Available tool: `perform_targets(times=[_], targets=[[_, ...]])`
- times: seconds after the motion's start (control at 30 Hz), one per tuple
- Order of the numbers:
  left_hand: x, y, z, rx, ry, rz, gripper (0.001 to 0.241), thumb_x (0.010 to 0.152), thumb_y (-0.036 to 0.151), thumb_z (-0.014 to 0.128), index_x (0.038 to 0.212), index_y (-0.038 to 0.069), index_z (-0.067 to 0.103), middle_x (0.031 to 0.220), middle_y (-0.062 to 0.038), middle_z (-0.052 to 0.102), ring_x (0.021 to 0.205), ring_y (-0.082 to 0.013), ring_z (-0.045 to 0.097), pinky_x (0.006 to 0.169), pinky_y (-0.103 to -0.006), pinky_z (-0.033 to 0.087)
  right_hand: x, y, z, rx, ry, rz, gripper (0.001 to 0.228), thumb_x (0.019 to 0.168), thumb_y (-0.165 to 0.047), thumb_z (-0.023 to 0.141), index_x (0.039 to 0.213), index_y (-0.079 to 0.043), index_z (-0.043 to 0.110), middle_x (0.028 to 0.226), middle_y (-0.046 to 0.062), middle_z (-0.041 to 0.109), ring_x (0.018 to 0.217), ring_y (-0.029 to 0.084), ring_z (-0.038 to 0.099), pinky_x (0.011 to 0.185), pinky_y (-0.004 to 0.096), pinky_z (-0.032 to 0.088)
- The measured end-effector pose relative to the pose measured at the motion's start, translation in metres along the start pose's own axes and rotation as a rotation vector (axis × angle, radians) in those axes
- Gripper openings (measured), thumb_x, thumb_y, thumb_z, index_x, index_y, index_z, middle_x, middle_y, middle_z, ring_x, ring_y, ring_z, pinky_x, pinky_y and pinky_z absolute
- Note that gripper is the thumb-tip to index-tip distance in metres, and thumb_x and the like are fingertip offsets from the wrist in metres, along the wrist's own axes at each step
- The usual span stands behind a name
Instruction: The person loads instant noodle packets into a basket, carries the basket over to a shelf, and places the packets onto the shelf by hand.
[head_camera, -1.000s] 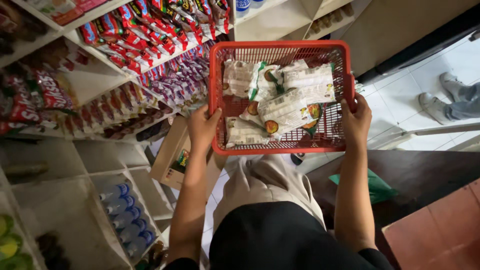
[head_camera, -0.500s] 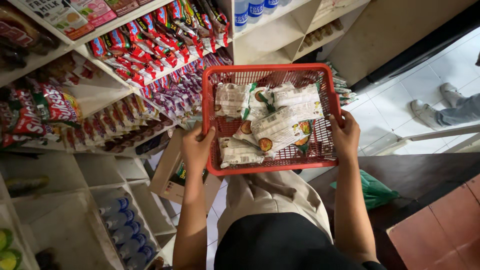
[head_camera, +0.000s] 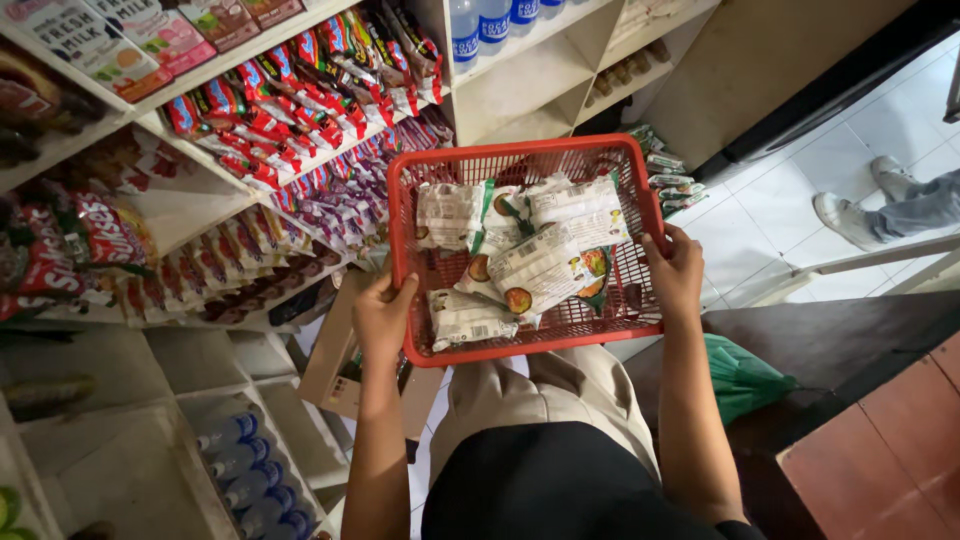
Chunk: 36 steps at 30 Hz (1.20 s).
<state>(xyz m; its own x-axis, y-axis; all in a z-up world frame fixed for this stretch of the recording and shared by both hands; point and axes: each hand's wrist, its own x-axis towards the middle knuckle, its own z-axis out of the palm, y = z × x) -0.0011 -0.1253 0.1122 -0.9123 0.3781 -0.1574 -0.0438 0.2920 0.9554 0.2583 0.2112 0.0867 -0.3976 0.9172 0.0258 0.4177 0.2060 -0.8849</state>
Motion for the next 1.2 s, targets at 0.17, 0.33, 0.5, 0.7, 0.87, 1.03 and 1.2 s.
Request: perform_targets(times=[0.17, 0.33, 0.5, 0.7, 0.87, 1.03, 1.2], targets=[[0.007, -0.001, 0.012, -0.102, -0.045, 0.002, 0.024, 0.093, 0.018, 0.075, 0.108, 0.0, 0.079, 0.079, 0.0, 0.074, 0.066, -0.0028, 0.059, 0.058, -0.0232, 0.046, 0.017, -0.002, 0.001, 0.04, 0.002, 0.029, 0.032, 0.098, -0.014, 0.071, 0.125, 0.004, 0.067, 0.085, 0.008, 0.072, 0.073, 0.01, 0.065, 0.064, 0.026, 0.05], [0.022, -0.006, 0.042, -0.155, -0.018, 0.045, 0.026, 0.092, 0.015, 0.076, 0.112, -0.001, 0.078, 0.083, 0.0, 0.076, 0.069, -0.0026, 0.061, 0.062, -0.0215, 0.049, 0.06, -0.002, -0.002, -0.023, -0.014, -0.021, 0.028, 0.099, -0.013, 0.072, 0.121, 0.004, 0.07, 0.089, 0.01, 0.074, 0.077, 0.012, 0.064, 0.069, 0.028, 0.051], [0.054, -0.001, 0.087, -0.208, 0.014, -0.005, 0.028, 0.091, 0.015, 0.075, 0.116, 0.002, 0.077, 0.081, 0.002, 0.074, 0.068, -0.0026, 0.061, 0.06, -0.0218, 0.048, 0.14, 0.018, 0.001, 0.028, -0.063, -0.039, 0.03, 0.097, -0.015, 0.073, 0.119, 0.004, 0.067, 0.094, 0.01, 0.076, 0.08, 0.012, 0.069, 0.071, 0.028, 0.055], [0.08, 0.036, 0.152, -0.077, 0.01, 0.033, 0.024, 0.092, 0.019, 0.074, 0.108, 0.001, 0.078, 0.075, 0.001, 0.073, 0.066, -0.0021, 0.06, 0.058, -0.0233, 0.048, 0.223, 0.048, -0.019, 0.011, -0.115, 0.002, 0.031, 0.095, -0.016, 0.073, 0.119, 0.003, 0.069, 0.094, 0.01, 0.076, 0.078, 0.013, 0.069, 0.068, 0.029, 0.055], [0.085, 0.053, 0.191, 0.015, -0.02, -0.001, 0.025, 0.092, 0.021, 0.075, 0.105, 0.001, 0.079, 0.068, -0.006, 0.07, 0.061, -0.0051, 0.056, 0.056, -0.0278, 0.045, 0.257, 0.072, -0.051, -0.103, -0.088, -0.076, 0.026, 0.098, -0.013, 0.074, 0.117, 0.004, 0.072, 0.092, 0.012, 0.075, 0.08, 0.014, 0.067, 0.072, 0.03, 0.053], [0.075, 0.062, 0.203, 0.048, -0.031, 0.081, 0.026, 0.091, 0.026, 0.075, 0.107, 0.005, 0.078, 0.069, -0.006, 0.073, 0.064, -0.0047, 0.059, 0.058, -0.0286, 0.047, 0.246, 0.069, -0.068, 0.082, -0.062, 0.052, 0.033, 0.097, -0.013, 0.073, 0.123, 0.005, 0.066, 0.099, 0.011, 0.075, 0.081, 0.014, 0.07, 0.071, 0.028, 0.055], [0.061, 0.073, 0.197, 0.097, 0.011, 0.066, 0.029, 0.088, 0.031, 0.075, 0.108, 0.009, 0.077, 0.071, -0.005, 0.074, 0.065, -0.0044, 0.065, 0.059, -0.0288, 0.049, 0.23, 0.058, -0.075, 0.09, -0.084, -0.003, 0.032, 0.098, -0.011, 0.073, 0.124, 0.007, 0.066, 0.101, 0.014, 0.075, 0.088, 0.014, 0.069, 0.075, 0.028, 0.055]])
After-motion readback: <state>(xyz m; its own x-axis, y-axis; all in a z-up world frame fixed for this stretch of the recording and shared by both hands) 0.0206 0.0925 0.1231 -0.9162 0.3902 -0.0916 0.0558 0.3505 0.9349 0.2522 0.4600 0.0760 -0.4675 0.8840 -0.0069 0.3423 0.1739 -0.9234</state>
